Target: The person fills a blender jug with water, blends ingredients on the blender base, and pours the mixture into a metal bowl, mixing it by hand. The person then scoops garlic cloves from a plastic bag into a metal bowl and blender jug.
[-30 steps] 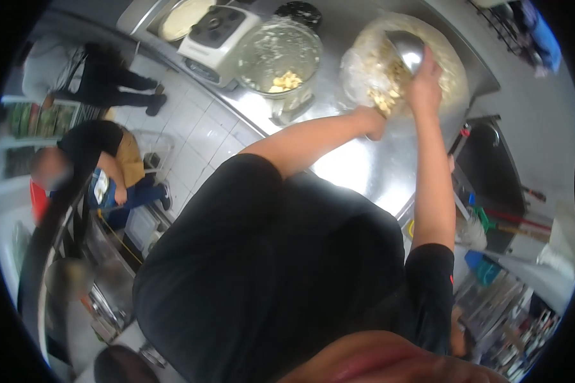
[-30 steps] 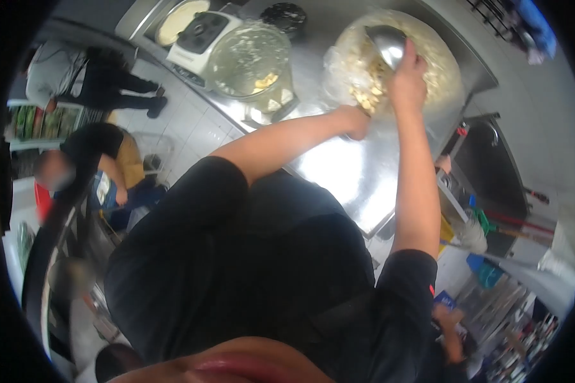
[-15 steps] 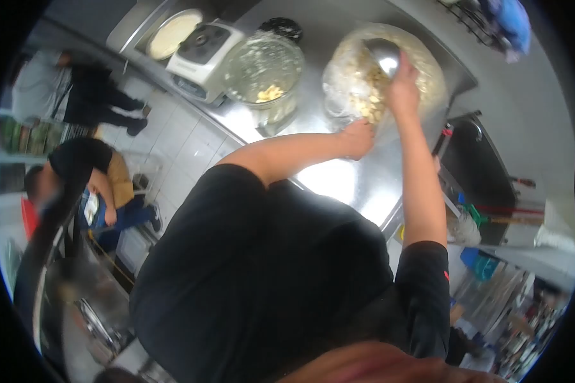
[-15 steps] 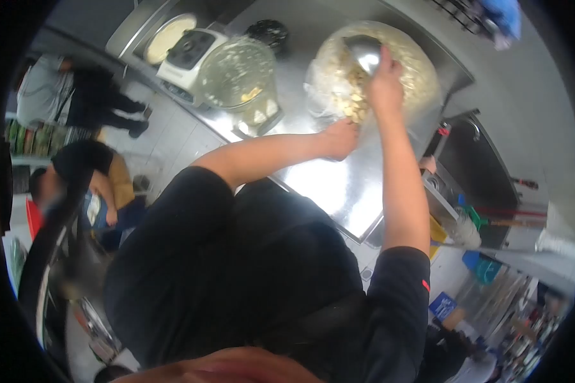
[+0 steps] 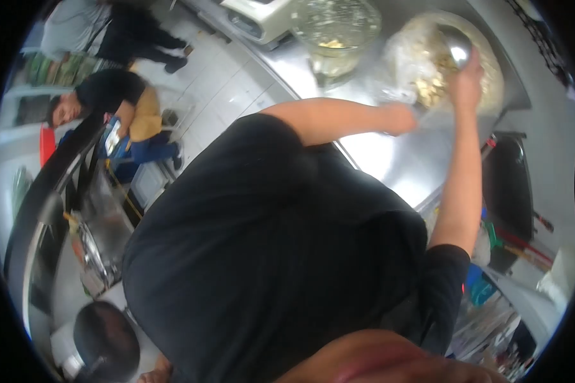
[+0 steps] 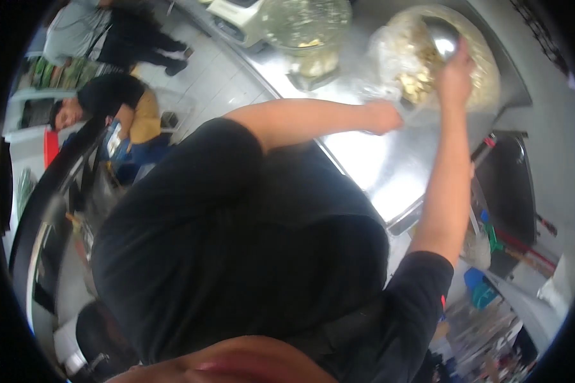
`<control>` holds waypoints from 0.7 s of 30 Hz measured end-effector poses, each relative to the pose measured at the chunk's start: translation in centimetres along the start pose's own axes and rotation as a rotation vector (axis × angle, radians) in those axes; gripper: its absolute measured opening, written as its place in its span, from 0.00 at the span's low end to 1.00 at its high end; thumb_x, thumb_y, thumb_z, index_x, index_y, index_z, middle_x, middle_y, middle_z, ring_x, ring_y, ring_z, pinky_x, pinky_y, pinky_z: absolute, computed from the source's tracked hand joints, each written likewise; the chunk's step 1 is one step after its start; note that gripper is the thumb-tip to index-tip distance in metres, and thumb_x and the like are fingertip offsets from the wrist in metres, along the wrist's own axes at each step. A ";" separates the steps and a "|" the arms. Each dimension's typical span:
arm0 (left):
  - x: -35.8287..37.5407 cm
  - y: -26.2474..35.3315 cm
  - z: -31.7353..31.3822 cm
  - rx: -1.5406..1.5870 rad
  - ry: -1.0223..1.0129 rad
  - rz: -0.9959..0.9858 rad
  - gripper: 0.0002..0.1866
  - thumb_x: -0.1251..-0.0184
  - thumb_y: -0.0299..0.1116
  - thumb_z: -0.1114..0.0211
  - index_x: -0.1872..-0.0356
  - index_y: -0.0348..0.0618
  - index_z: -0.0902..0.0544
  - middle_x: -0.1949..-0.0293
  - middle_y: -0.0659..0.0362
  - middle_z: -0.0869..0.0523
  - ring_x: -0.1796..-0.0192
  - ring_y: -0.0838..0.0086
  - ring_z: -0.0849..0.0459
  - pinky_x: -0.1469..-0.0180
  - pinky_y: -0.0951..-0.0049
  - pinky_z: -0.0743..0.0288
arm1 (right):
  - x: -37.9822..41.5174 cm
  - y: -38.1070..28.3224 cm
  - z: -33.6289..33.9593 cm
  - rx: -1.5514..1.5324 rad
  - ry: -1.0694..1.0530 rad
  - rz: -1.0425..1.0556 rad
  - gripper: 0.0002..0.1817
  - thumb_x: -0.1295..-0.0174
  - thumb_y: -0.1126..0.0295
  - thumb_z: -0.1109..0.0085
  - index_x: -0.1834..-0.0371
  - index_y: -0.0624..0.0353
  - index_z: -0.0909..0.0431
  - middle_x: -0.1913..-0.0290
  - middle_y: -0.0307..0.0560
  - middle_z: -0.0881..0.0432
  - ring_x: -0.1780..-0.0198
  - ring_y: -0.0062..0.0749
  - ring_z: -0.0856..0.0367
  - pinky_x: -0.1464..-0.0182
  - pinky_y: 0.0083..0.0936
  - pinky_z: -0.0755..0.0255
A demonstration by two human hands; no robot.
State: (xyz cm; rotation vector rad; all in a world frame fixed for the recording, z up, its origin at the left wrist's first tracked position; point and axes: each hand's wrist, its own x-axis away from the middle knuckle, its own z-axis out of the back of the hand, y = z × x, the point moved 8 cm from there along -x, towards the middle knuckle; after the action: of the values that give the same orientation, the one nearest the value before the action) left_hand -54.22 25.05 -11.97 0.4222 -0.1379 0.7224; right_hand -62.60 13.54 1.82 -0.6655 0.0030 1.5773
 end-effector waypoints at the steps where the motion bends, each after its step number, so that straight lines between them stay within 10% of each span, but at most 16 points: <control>1: 0.0 -0.1 -0.1 -0.005 0.011 -0.014 0.17 0.47 0.25 0.40 0.54 0.47 0.18 0.61 0.49 0.15 0.54 0.53 0.15 0.57 0.56 0.20 | -0.2 1.2 0.0 -0.012 -0.002 -0.005 0.37 0.41 0.71 0.51 0.26 0.42 0.49 0.39 0.69 0.33 0.53 0.65 0.21 0.52 0.53 0.26; 8: 0.1 -1.3 -0.5 0.060 -0.081 0.006 0.15 0.51 0.24 0.40 0.60 0.47 0.17 0.65 0.49 0.14 0.57 0.54 0.15 0.55 0.55 0.23 | 0.2 0.9 0.6 0.016 -0.010 -0.071 0.41 0.45 0.70 0.42 0.26 0.43 0.48 0.38 0.67 0.33 0.48 0.66 0.23 0.49 0.49 0.26; 21: 3.3 -2.2 12.4 0.423 0.472 0.205 0.12 0.52 0.21 0.35 0.63 0.43 0.16 0.59 0.48 0.22 0.53 0.53 0.21 0.50 0.61 0.26 | -0.5 1.0 1.2 0.030 -0.036 -0.069 0.40 0.43 0.74 0.48 0.25 0.46 0.49 0.40 0.65 0.33 0.51 0.64 0.21 0.49 0.47 0.26</control>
State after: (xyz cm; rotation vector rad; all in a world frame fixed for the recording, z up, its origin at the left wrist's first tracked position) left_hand -49.98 20.36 -0.53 0.6325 0.4289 1.0392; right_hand -63.97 13.36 2.63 -0.6082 -0.0228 1.5193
